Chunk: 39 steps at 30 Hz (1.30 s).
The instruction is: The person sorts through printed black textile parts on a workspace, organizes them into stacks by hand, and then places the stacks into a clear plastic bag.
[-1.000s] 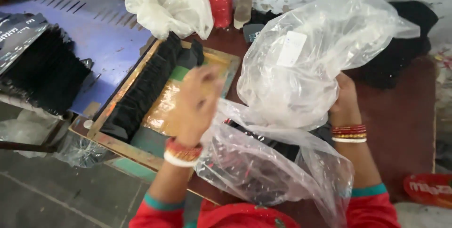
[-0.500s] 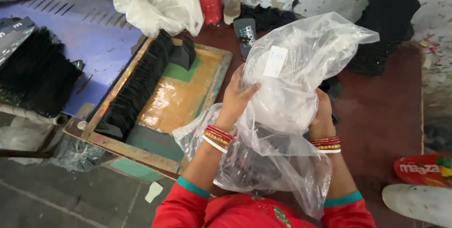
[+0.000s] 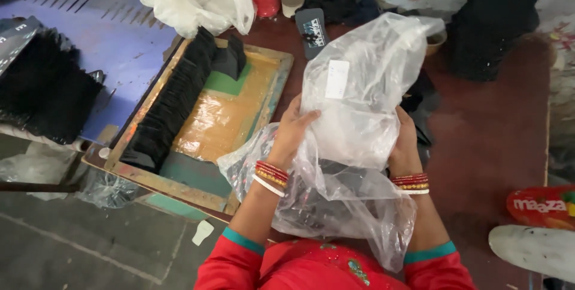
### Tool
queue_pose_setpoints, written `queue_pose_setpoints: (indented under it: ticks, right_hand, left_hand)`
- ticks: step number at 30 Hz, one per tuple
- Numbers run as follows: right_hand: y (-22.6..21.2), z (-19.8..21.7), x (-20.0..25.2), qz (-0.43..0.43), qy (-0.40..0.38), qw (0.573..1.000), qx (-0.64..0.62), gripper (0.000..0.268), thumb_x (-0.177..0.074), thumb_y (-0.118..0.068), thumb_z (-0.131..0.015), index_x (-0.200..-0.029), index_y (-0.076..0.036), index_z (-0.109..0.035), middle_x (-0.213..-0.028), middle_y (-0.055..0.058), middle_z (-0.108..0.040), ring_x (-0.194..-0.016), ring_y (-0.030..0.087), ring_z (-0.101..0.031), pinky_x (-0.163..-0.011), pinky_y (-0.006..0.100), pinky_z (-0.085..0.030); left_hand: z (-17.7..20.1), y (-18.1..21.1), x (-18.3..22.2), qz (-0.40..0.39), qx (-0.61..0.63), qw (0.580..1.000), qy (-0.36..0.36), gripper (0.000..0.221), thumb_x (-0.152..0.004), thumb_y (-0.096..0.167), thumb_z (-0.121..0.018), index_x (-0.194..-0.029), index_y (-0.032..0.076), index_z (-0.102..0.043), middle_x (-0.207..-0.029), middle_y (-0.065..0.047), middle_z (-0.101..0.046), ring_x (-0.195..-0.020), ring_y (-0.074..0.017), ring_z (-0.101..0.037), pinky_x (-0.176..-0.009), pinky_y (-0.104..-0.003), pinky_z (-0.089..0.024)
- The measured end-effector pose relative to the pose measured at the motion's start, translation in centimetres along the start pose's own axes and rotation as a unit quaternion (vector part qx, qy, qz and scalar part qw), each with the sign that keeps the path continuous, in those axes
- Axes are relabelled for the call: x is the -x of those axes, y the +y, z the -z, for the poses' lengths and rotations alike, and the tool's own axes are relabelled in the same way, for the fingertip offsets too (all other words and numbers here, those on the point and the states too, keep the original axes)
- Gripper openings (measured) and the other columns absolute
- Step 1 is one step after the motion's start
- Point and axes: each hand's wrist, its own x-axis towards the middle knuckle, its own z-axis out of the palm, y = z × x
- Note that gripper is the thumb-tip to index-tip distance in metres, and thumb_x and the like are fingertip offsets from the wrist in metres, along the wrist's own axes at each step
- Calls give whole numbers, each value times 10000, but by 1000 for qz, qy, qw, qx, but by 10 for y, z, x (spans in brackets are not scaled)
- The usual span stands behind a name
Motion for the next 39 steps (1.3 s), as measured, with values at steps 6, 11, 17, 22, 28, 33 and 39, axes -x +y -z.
queue_pose_setpoints:
  ticks: [6,11,17,22,28,33,39]
  right_hand:
    - [-24,41,7,166,60,966,188,508,-1074,-348,-493,-1489,-56,-477,-1189,107,-696,-1088,239,-662,-1035,404,-520]
    - [-50,164,6,208,232,932,183,365,-1020,-323,-609,-1314,-114,-550,-1039,52,-665,-916,177,-663,-833,340,-554]
    - [-85,244,-12,310,288,844,329,291,-991,-74,-639,-1274,-69,-573,-1027,20,-640,-876,117,-613,-739,276,-512]
    - [-164,317,-64,380,293,806,346,257,-1032,-76,-579,-1285,-30,-593,-1095,45,-666,-903,131,-610,-786,284,-522]
    - [-246,290,-110,357,342,792,358,521,-1084,-360,-540,-1497,-50,-467,-1402,81,-559,-1224,231,-574,-1038,384,-488]
    - [-280,263,-137,324,310,818,360,650,-1042,-518,-387,-1547,-109,-419,-1522,103,-518,-1369,265,-501,-1128,438,-366]
    - [-318,330,-175,279,313,708,568,622,-1136,-486,-365,-1473,4,-550,-1497,138,-607,-1429,226,-542,-1185,320,-384]
  left_hand:
    - [29,9,-51,24,-110,993,43,405,-913,80,-667,-1305,-6,-610,-1111,-105,-701,-962,-199,-645,-847,-341,-519]
    - [58,16,-135,-55,-48,990,119,402,-891,137,-691,-1245,-38,-615,-1089,-97,-717,-940,-201,-682,-843,-349,-565]
    - [129,-61,-202,-258,-415,829,273,829,-934,219,-812,-1441,-120,-251,-1244,-211,-569,-1175,-300,-578,-1034,-406,-453]
    - [17,-72,-174,-334,-485,807,39,383,-964,165,-699,-1304,48,-567,-1269,-164,-643,-1199,-302,-630,-1068,-415,-500]
    - [-137,-116,-188,-41,-383,880,-278,650,-976,389,-685,-1497,58,-479,-1294,-111,-634,-1120,-224,-682,-962,-345,-542]
    - [-180,-287,-271,128,-204,921,-306,568,-1021,407,-579,-1483,87,-497,-1372,-66,-616,-1232,-208,-607,-958,-375,-525]
    - [-242,-407,-354,256,-53,960,-99,583,-968,463,-504,-1468,164,-526,-1432,-18,-563,-1255,-231,-512,-1019,-442,-411]
